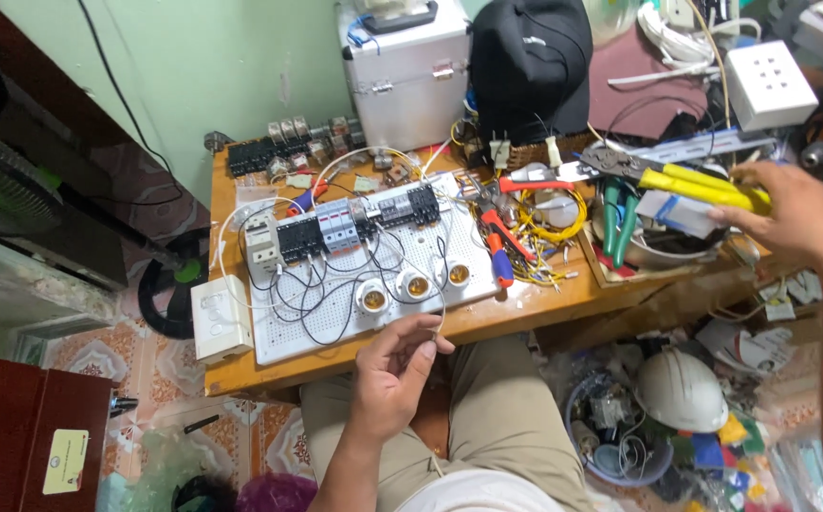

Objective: Assembling and wiring electrical relay connections on a test board using various tools like wire strippers, crimpers, and screwdrivers.

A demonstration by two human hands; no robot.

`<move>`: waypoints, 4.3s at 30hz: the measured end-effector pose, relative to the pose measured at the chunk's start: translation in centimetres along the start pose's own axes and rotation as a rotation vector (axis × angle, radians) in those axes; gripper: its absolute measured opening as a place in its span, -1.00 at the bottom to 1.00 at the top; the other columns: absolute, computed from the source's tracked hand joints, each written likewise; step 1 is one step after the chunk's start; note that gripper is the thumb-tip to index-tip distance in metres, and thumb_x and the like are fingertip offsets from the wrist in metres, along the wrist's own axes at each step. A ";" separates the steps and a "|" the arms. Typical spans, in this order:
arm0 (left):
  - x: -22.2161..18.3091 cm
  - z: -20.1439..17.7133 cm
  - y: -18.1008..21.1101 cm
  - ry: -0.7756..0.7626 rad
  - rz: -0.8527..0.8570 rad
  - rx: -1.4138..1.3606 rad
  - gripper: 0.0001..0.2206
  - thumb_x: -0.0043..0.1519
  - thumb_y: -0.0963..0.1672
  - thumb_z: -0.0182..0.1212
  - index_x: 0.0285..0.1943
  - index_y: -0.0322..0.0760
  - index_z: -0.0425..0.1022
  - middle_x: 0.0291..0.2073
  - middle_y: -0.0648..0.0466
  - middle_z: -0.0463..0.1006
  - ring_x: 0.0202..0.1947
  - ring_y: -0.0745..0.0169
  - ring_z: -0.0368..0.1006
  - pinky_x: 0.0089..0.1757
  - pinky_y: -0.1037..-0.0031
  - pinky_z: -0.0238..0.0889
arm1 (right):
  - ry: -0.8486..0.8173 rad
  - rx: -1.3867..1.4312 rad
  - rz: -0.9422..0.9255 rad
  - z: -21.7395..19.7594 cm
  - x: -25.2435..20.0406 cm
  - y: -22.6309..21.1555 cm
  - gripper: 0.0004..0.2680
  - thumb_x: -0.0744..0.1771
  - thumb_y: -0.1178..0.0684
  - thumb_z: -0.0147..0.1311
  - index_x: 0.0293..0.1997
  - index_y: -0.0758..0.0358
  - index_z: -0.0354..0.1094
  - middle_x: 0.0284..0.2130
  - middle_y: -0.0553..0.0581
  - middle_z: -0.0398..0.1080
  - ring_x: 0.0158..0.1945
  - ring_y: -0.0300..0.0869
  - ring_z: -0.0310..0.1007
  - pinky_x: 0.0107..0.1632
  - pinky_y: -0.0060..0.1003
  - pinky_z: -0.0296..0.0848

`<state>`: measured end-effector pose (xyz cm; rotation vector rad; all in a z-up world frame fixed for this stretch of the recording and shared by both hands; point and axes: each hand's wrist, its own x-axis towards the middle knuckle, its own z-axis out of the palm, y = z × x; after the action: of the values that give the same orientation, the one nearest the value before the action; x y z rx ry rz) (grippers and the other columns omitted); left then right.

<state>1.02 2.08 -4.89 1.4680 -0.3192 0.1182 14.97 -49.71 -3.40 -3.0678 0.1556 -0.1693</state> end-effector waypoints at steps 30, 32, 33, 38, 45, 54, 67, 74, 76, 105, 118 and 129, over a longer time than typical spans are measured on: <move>0.5 0.7 2.3 0.150 0.179 0.007 -0.80 0.38 -0.21 0.10 0.16 -0.36 0.47 -0.19 -0.04 0.65 -0.11 0.23 0.62 0.02 0.50 0.53 | -0.282 1.101 -0.295 6.7 -17.2 -17.8 -0.81 0.37 -0.03 -0.04 -0.14 0.25 0.46 -0.47 0.06 0.43 -0.44 -0.16 0.42 -0.31 -0.25 0.40; 0.3 0.9 2.5 0.153 0.173 0.033 -0.81 0.38 -0.20 0.09 0.14 -0.35 0.48 -0.20 -0.02 0.66 -0.11 0.27 0.62 0.02 0.52 0.52 | -0.252 0.726 -0.419 3.8 -16.7 -18.9 -0.74 0.36 -0.16 -0.09 -0.10 0.12 0.51 -0.55 -0.07 0.47 -0.48 -0.20 0.43 -0.27 -0.25 0.40; 0.2 0.9 2.5 0.151 0.181 0.042 -0.81 0.38 -0.21 0.10 0.14 -0.34 0.48 -0.20 -0.01 0.66 -0.12 0.28 0.62 -0.02 0.56 0.51 | -0.268 0.640 -0.440 2.8 -16.5 -19.4 -0.74 0.36 -0.16 -0.09 0.01 0.08 0.43 -0.44 -0.04 0.50 -0.40 -0.11 0.47 -0.25 -0.19 0.40; -0.4 1.4 2.3 0.143 0.218 0.083 -0.83 0.39 -0.23 0.10 0.12 -0.26 0.52 -0.23 0.07 0.63 -0.41 0.53 0.40 -0.39 0.75 0.23 | -0.272 0.357 -0.488 0.8 -15.6 -20.5 -0.44 0.33 -0.11 0.01 0.55 -0.11 -0.09 0.18 0.10 0.46 0.07 0.13 0.51 -0.03 0.05 0.47; -0.8 0.8 2.6 0.070 0.317 0.232 -0.79 0.33 -0.24 0.13 0.10 -0.19 0.55 -0.32 0.13 0.50 -0.38 0.42 0.33 -0.30 0.63 0.27 | -0.093 0.272 -0.776 -1.2 -14.8 -21.0 -0.19 0.08 0.25 0.09 0.57 0.13 -0.15 0.50 0.39 -0.02 0.36 0.29 0.19 0.22 0.09 0.24; -1.1 0.2 3.0 -0.012 0.337 0.191 -0.74 0.27 -0.29 0.10 0.05 -0.21 0.57 -0.46 0.21 0.40 -0.44 0.40 0.20 -0.34 0.60 0.15 | -0.030 0.304 -0.800 -1.8 -15.4 -21.7 -0.22 0.10 0.29 0.05 0.56 0.21 -0.16 0.51 0.48 -0.11 0.48 0.32 0.02 0.38 0.15 0.10; -1.5 0.4 3.3 -0.010 0.256 0.171 -0.74 0.26 -0.29 0.10 0.03 -0.18 0.60 -0.55 0.27 0.26 -0.47 0.42 0.14 -0.37 0.58 0.06 | 0.124 0.150 -0.820 -0.7 -15.2 -21.0 -0.19 0.06 0.26 0.17 0.53 0.10 -0.05 0.36 0.42 0.08 0.17 0.24 0.28 0.19 0.17 0.33; -1.6 0.2 3.2 -0.031 0.257 0.119 -0.78 0.30 -0.24 0.12 0.07 -0.21 0.59 -0.53 0.27 0.23 -0.48 0.43 0.11 -0.37 0.60 0.02 | 0.176 0.170 -0.824 -0.8 -15.0 -21.2 -0.41 0.28 0.19 0.15 0.52 0.07 0.00 0.24 0.38 0.16 -0.08 0.12 0.29 0.09 0.10 0.37; -1.6 0.2 3.3 -0.046 0.249 0.104 -0.81 0.33 -0.20 0.12 0.07 -0.21 0.58 -0.50 0.25 0.26 -0.46 0.43 0.12 -0.37 0.59 0.02 | 0.184 0.162 -0.813 -0.7 -14.9 -21.0 -0.41 0.28 0.17 0.15 0.52 0.03 0.00 0.28 0.41 0.15 0.00 0.20 0.29 0.11 0.13 0.37; -1.9 0.0 3.5 -0.053 0.266 0.137 -0.65 0.42 0.06 0.06 0.10 -0.21 0.58 -0.47 0.24 0.33 -0.43 0.43 0.20 -0.31 0.60 0.11 | 0.227 0.131 -0.798 -0.3 -14.9 -22.0 -0.61 0.37 -0.01 0.04 0.37 0.21 0.17 0.06 0.30 0.30 -0.02 0.18 0.31 0.04 0.09 0.26; -2.0 0.8 4.0 -0.071 0.298 0.218 -0.73 0.23 -0.28 0.12 0.05 -0.22 0.60 -0.49 0.22 0.40 -0.45 0.40 0.23 -0.35 0.57 0.16 | 0.015 0.345 -0.789 7.3 -13.8 -18.2 -0.46 0.13 0.09 0.35 0.20 0.27 0.21 -0.04 0.28 0.37 0.03 0.15 0.38 0.09 0.03 0.36; -2.2 1.6 3.1 0.017 0.196 0.282 -0.74 0.19 -0.28 0.12 0.00 -0.25 0.64 -0.37 0.14 0.60 -0.50 0.43 0.33 -0.40 0.60 0.22 | -0.347 0.506 -0.676 6.8 -14.1 -19.1 -0.50 0.13 0.12 0.24 0.20 0.14 0.25 -0.01 0.14 0.44 0.00 0.02 0.47 0.02 -0.10 0.40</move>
<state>-2.10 1.09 -2.41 1.7110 -0.4461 0.3445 3.66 -28.85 -10.27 -2.4669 -0.8086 0.2558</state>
